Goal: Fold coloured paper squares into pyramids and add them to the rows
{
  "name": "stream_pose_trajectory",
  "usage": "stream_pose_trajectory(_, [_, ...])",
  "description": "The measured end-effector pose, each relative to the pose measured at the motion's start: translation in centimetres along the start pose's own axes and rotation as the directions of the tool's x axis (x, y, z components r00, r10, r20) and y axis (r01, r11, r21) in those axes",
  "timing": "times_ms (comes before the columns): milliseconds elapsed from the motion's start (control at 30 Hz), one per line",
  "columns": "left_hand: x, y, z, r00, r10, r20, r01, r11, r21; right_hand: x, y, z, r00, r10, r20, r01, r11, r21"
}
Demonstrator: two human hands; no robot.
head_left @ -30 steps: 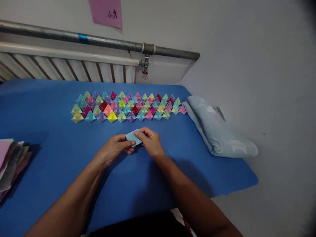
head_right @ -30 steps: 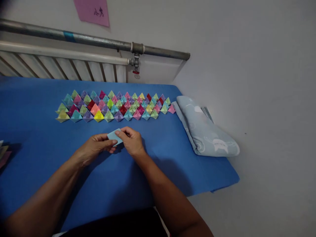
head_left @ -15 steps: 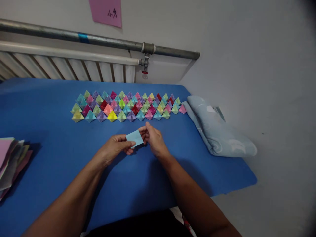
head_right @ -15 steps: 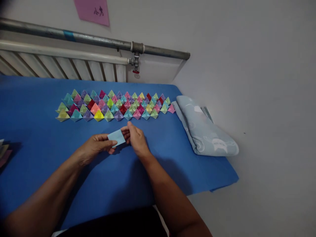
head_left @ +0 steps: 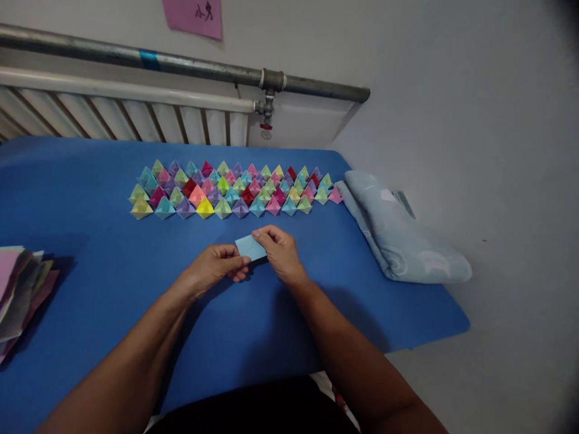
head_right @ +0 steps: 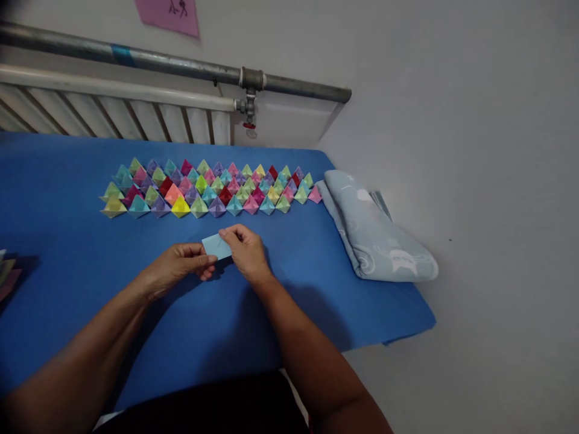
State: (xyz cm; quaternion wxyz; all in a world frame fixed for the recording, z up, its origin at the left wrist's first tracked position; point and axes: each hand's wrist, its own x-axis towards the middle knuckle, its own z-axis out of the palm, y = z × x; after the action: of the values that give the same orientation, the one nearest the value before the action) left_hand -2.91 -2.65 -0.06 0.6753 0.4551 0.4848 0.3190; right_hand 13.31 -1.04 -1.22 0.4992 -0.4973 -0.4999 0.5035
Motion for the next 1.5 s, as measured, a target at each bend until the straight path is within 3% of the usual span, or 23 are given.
stream_pose_trajectory(233, [0.0,0.2,0.4,0.991,0.131,-0.026,-0.126,0.983,0.137,0.2,0.4,0.3,0.998,-0.009,-0.063,0.01,1.0,0.018])
stream_pose_trajectory(367, [-0.3,0.3,-0.2,0.997,0.078,-0.007,-0.074,0.968,0.24,0.6,0.9,0.3,0.999,0.041,0.009,-0.041,0.999,0.017])
stream_pose_trajectory(433, [-0.9,0.5,-1.0,0.987,0.123,-0.102,-0.077,0.924,0.376,0.5,1.0,0.4,0.995,0.058,0.083,-0.056,0.998,-0.026])
stream_pose_trajectory(500, [-1.9,0.7,-1.8,0.92,0.308,-0.241,-0.146,0.843,0.518,0.1,0.9,0.6,0.984,0.054,0.171,-0.035,0.993,-0.112])
stream_pose_trajectory(567, [-3.2,0.8,-2.4,0.812,0.51,-0.282,-0.253,0.744,0.619,-0.5,0.8,0.9,0.963,0.004,0.269,0.055,0.976,-0.21])
stream_pose_trajectory(633, [-4.3,0.7,-2.7,0.779,0.599,-0.186,-0.346,0.658,0.669,-0.9,0.6,1.4,0.931,-0.064,0.36,0.18,0.937,-0.298])
stream_pose_trajectory(700, [-5.0,0.3,-2.8,0.803,0.594,-0.046,-0.405,0.601,0.688,-1.2,0.5,2.0,0.904,-0.091,0.419,0.267,0.883,-0.386])
stream_pose_trajectory(800, [-5.1,-1.2,-3.1,0.823,0.558,0.105,-0.458,0.544,0.703,-1.5,0.8,2.6,0.905,-0.072,0.42,0.306,0.794,-0.525])
stream_pose_trajectory(967, [-4.2,-3.9,-3.7,0.8,0.572,0.18,-0.5,0.471,0.727,-1.6,1.7,3.4,0.929,-0.081,0.36,0.317,0.677,-0.665])
stream_pose_trajectory(1133, [-4.1,-4.6,-3.8,0.797,0.568,0.207,-0.484,0.394,0.782,-1.7,1.7,2.9,0.94,-0.181,0.289,0.335,0.646,-0.686])
stream_pose_trajectory(1200, [-4.4,-4.4,-3.8,0.804,0.554,0.216,-0.474,0.377,0.795,-2.3,1.2,2.0,0.917,-0.257,0.304,0.397,0.656,-0.642])
stream_pose_trajectory(1267, [-4.7,-4.1,-3.9,0.813,0.529,0.241,-0.476,0.368,0.799,-3.1,0.9,0.9,0.857,-0.303,0.418,0.506,0.652,-0.565])
stream_pose_trajectory(1367, [-5.0,-3.7,-4.0,0.813,0.505,0.29,-0.497,0.344,0.796,-4.5,0.9,-0.4,0.788,-0.257,0.56,0.579,0.617,-0.533])
stream_pose_trajectory(1500, [-5.3,-3.8,-4.2,0.794,0.516,0.32,-0.499,0.254,0.828,-5.2,1.6,-0.9,0.747,-0.24,0.62,0.629,0.557,-0.543])
